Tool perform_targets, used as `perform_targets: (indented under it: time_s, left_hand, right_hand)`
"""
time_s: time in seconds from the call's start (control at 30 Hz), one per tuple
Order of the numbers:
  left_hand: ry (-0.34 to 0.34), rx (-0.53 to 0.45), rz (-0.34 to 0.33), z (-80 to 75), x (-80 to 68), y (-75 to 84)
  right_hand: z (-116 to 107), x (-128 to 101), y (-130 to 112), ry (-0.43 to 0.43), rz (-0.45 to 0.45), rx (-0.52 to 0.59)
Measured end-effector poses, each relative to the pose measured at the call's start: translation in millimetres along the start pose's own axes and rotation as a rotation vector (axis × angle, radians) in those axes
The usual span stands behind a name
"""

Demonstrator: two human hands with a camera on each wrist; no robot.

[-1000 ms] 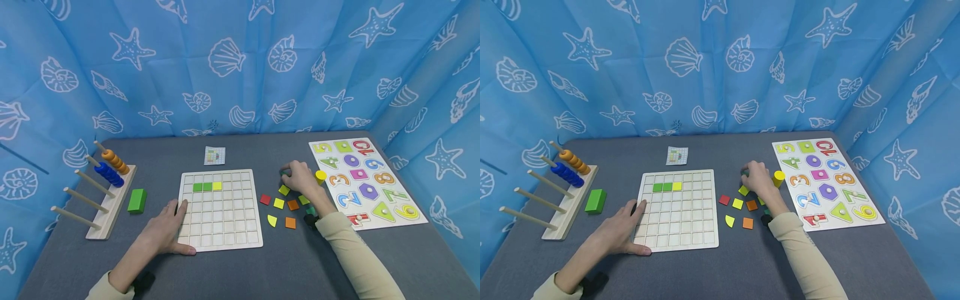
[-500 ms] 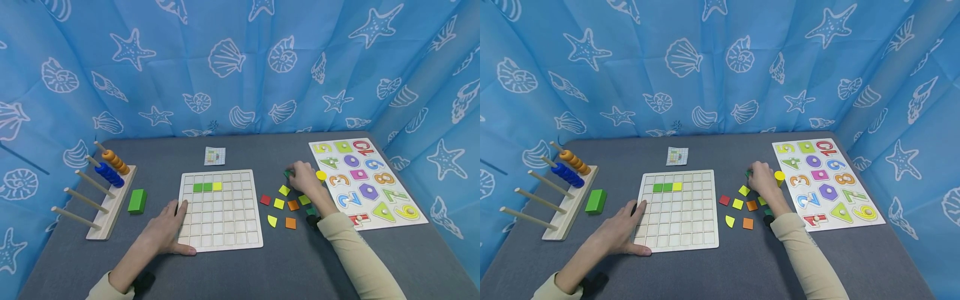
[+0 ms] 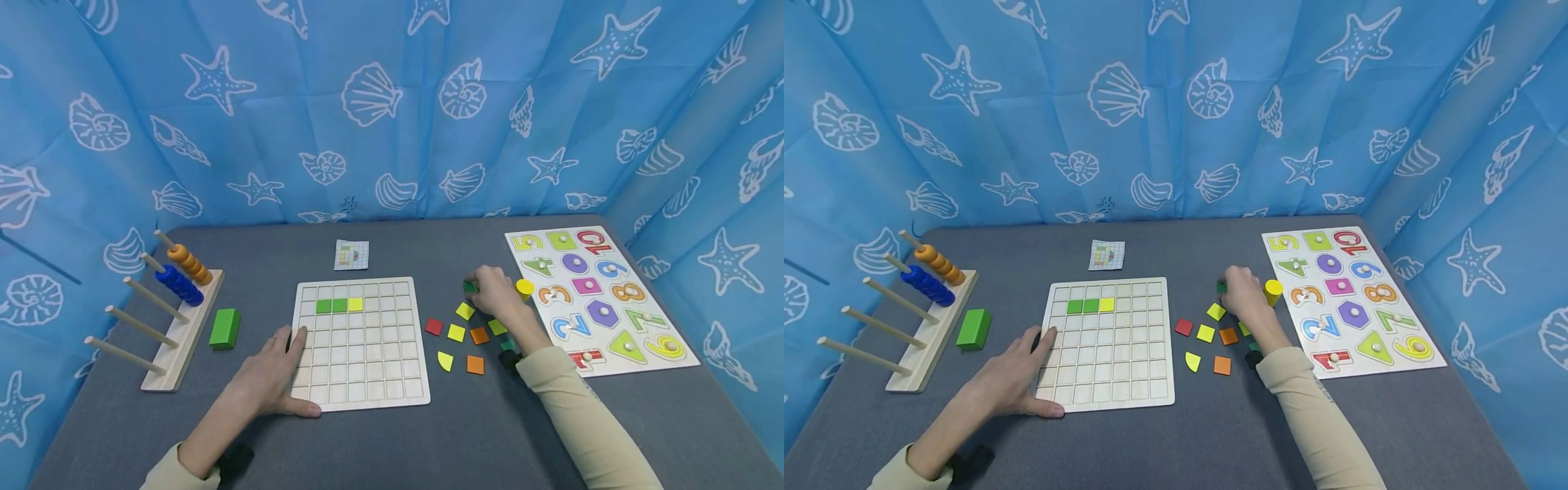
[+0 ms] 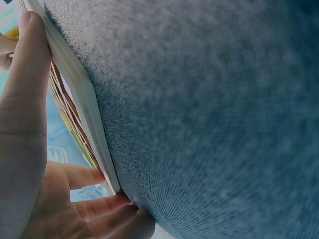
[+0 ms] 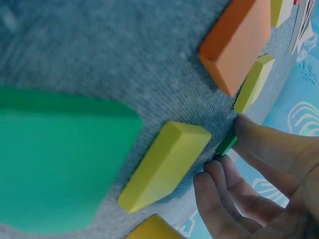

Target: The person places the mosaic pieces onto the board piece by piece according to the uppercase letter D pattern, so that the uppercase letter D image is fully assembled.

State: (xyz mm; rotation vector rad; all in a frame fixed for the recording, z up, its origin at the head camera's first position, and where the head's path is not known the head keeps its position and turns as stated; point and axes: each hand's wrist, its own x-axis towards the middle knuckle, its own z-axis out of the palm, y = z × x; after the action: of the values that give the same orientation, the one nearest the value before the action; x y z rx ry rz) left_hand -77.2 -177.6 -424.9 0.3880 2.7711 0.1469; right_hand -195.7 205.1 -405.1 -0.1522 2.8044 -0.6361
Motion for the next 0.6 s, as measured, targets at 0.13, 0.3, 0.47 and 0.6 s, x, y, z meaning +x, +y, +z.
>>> perform_targets:
  time_s: [0.13,0.3,0.47,0.6]
  left_hand:
    - [0.0,0.002,0.004,-0.4,-0.2,-0.2]
    - [-0.003,0.003,0.007,-0.7,-0.5,-0.4]
    - [0.008,0.004,0.016,-0.8,-0.7,-0.5]
    - [0.012,0.002,0.019,-0.7,-0.8,-0.6]
  right_hand:
    - [1.1,0.1,-1.0,0.011,-0.018,0.007]
    - [2.3,-0.4,-3.1,0.014,-0.033,-0.003]
    - [3.4,-0.6,-3.2,0.019,-0.059,-0.008]
    - [3.6,-1.7,-4.6,0.021,-0.07,0.001]
